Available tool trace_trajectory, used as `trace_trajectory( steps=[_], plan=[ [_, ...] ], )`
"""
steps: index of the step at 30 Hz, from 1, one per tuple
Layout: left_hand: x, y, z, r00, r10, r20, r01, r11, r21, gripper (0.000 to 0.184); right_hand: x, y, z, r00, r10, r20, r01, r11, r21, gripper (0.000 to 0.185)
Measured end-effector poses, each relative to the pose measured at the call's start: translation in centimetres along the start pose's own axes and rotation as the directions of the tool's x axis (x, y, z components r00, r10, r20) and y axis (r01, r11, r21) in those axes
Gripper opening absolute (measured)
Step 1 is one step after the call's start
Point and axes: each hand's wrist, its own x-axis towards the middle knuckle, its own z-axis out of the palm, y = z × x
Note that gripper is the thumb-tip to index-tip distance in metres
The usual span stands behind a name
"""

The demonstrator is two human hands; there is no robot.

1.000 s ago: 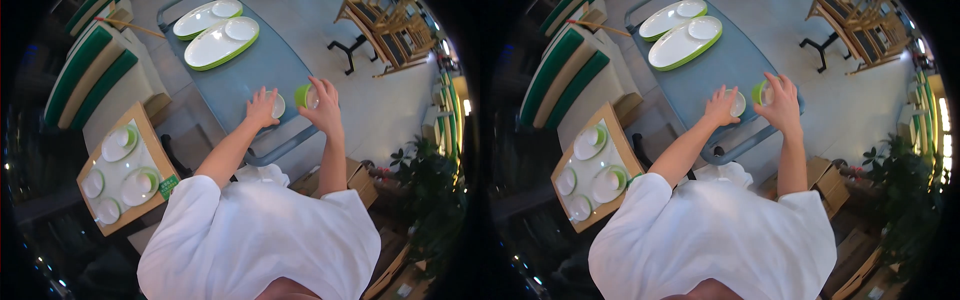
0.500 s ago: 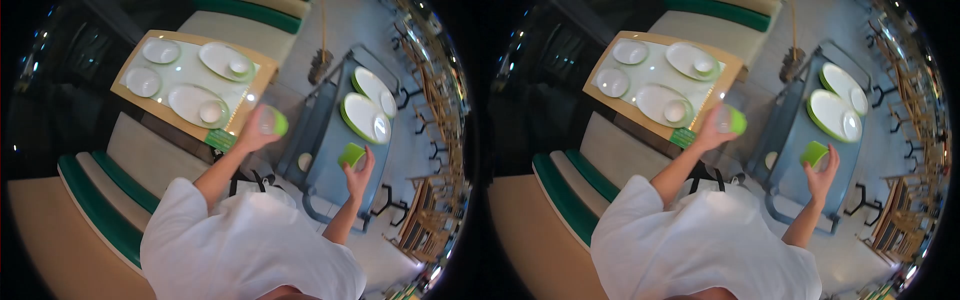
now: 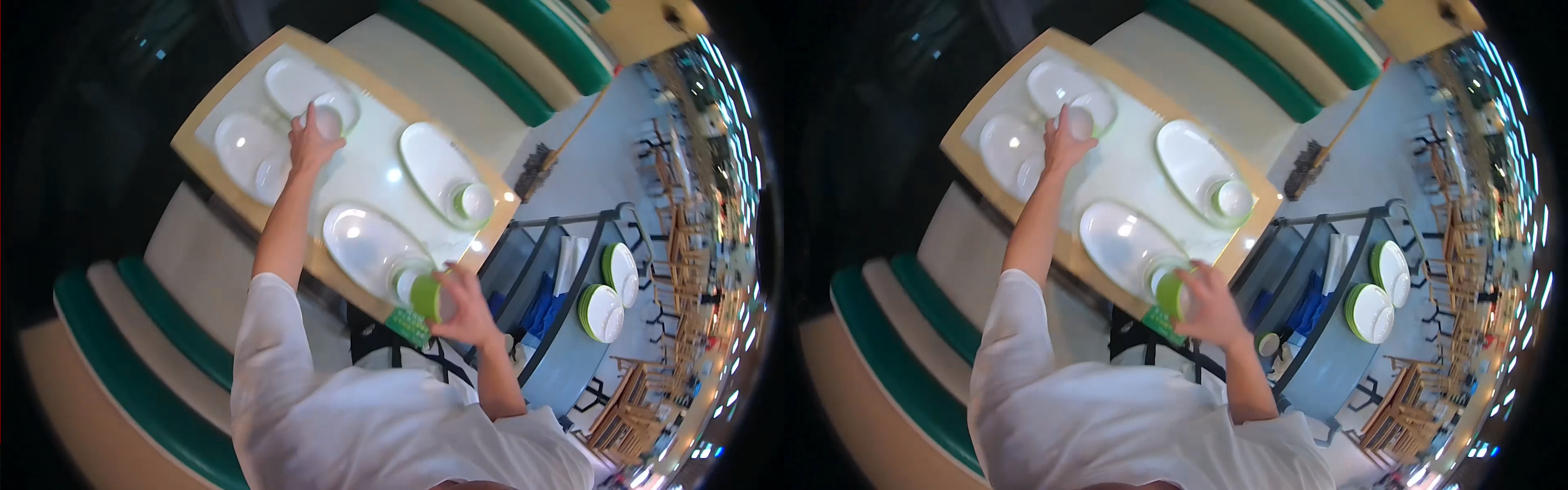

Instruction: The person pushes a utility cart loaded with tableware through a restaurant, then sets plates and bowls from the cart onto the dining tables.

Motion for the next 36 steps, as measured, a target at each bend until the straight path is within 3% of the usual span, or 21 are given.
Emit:
trace_trajectory(
  steps=[4, 7, 9, 14, 30, 32, 33, 34, 35, 36],
  plan=[
    [7.9, 1.4, 3.0, 0.992, -0.081, 0.1, 0.062, 0.981, 0.181, 0.119, 1.5, -1.2, 0.6, 0.988, 0.156, 0.021, -0.157, 0.98, 0.126, 0.092],
    [10.3, 2.6, 3.4, 0.987, -0.083, 0.135, 0.056, 0.979, 0.194, 0.117, 1.1, -0.7, -0.5, 0.968, 0.249, -0.029, -0.249, 0.968, -0.019, 0.095],
    [11.0, 3.3, 3.5, 0.977, -0.147, 0.153, 0.109, 0.966, 0.235, 0.115, 1.0, -0.8, -1.5, 0.955, 0.285, -0.076, -0.288, 0.957, -0.031, 0.095],
    [12.8, 1.9, 5.2, 0.978, -0.121, 0.168, 0.073, 0.961, 0.265, 0.114, 0.7, -0.4, -2.2, 0.928, 0.351, -0.122, -0.36, 0.931, -0.056, 0.096],
    [11.6, 0.5, 5.6, 0.97, -0.14, 0.2, 0.082, 0.959, 0.27, 0.123, 2.6, -0.2, -1.2, 0.962, 0.255, -0.1, -0.258, 0.966, -0.021, 0.097],
    [10.2, 1.2, 5.6, 0.997, 0.072, 0.015, -0.072, 0.906, 0.418, 0.12, 2.7, -0.4, -1.2, 0.97, 0.228, -0.084, -0.234, 0.971, -0.057, 0.096],
    [9.2, 1.8, 5.7, 0.998, 0.068, 0.014, -0.068, 0.905, 0.421, 0.12, 2.7, -0.5, -1.1, 0.975, 0.21, -0.076, -0.216, 0.972, -0.09, 0.096],
    [8.0, 2.3, 5.8, 0.964, 0.262, -0.044, -0.25, 0.951, 0.181, 0.114, 3.0, -0.7, -1.1, 0.976, 0.206, -0.072, -0.212, 0.974, -0.084, 0.096],
    [6.5, 2.8, 5.7, 0.893, 0.425, -0.147, -0.436, 0.899, -0.052, 0.109, 3.3, -1.0, -1.0, 0.973, 0.216, -0.08, -0.222, 0.972, -0.077, 0.096],
    [3.7, 3.5, 4.8, 0.894, 0.447, -0.02, -0.429, 0.842, -0.328, 0.1, 3.7, -1.2, -0.9, 0.97, 0.224, -0.09, -0.231, 0.97, -0.072, 0.096]
  ],
)
